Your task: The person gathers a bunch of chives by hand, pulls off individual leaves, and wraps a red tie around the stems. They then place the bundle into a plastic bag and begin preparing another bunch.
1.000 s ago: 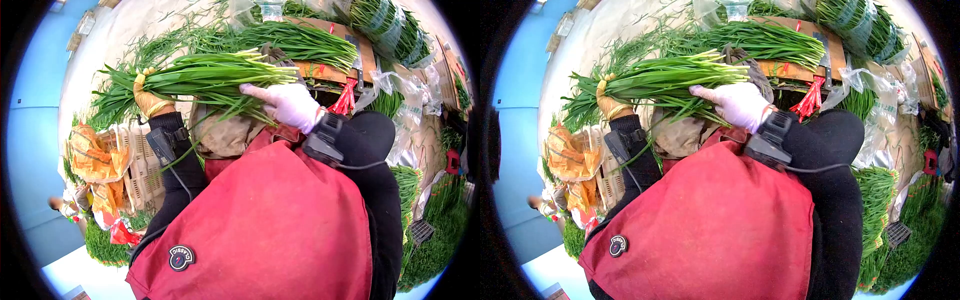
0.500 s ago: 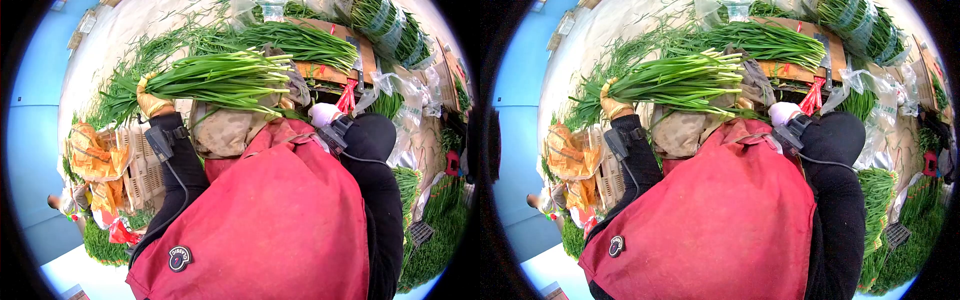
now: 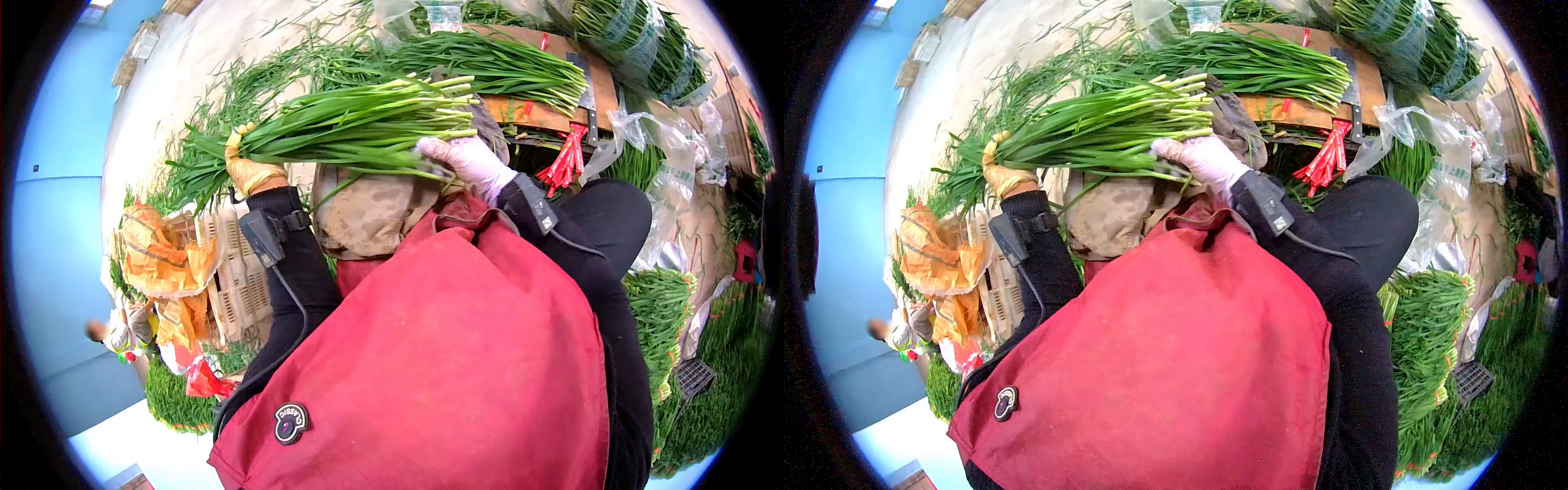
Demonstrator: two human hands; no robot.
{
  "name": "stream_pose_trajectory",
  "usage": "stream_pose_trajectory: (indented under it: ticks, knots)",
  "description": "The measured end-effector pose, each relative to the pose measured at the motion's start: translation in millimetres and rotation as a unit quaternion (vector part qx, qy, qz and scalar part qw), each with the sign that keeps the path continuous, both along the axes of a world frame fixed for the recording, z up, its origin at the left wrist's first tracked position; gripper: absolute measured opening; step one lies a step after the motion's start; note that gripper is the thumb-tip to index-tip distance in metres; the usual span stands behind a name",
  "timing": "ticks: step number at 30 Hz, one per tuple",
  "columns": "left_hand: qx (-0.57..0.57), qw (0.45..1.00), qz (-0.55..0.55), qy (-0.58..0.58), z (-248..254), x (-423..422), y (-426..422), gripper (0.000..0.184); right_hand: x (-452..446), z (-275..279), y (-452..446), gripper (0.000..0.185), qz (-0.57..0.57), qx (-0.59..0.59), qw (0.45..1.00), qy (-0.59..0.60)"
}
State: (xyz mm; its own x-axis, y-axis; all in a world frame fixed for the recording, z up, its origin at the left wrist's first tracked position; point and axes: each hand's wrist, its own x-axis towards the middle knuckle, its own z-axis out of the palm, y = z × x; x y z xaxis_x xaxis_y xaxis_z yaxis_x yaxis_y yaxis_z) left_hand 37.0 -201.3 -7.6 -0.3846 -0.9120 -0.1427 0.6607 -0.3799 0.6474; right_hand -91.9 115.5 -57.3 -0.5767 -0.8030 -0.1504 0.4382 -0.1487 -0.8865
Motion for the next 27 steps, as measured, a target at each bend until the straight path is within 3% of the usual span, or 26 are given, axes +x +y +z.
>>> stream_pose_trajectory:
  ticks: [3,7,10,13,14,15,17,20,21,22,25,27]
  knots:
    - [-0.002,1.0,-0.013,0.017,-3,1,0,0.01,-12,4,23,0.027,0.07,0.143,0.987,-0.019]
    - [0.017,1.0,-0.002,0.015,-7,2,-2,0.01,-25,0,62,0.027,-0.029,0.177,0.983,-0.042]
    - [0.028,1.0,-0.001,0.011,-8,1,-1,0.011,-57,-28,111,0.029,-0.063,0.237,0.969,0.036]
    - [0.029,1.0,0.003,0.008,-12,3,-5,0.012,-79,-56,156,0.028,0.021,0.426,0.888,0.17]
    - [0.035,0.999,0.009,0.005,-12,4,-4,0.012,-80,-62,168,0.024,0.075,0.484,0.799,0.348]
    - [0.04,0.999,0.013,0.002,-9,4,0,0.012,-79,-82,177,0.031,0.056,0.391,0.79,0.469]
    - [0.037,0.999,0.013,0.001,-13,3,-2,0.012,-58,-35,149,0.043,0.042,0.332,0.81,0.481]
    - [0.015,1.0,0.015,-0.01,-23,5,-15,0.013,-30,6,93,0.056,0.081,0.272,0.913,0.294]
    - [0.017,1.0,0.008,-0.008,-19,4,-11,0.014,-22,1,76,0.057,0.099,0.252,0.917,0.294]
    - [0.02,1.0,0.0,-0.005,-16,4,-6,0.014,-18,14,57,0.055,0.141,0.297,0.88,0.342]
    - [0.025,1.0,0.001,0.006,-15,4,-4,0.014,-2,7,30,0.045,0.193,0.281,0.905,0.253]
    - [0.022,1.0,0.02,0.002,-20,5,-9,0.015,-6,-5,33,0.037,0.169,0.268,0.896,0.31]
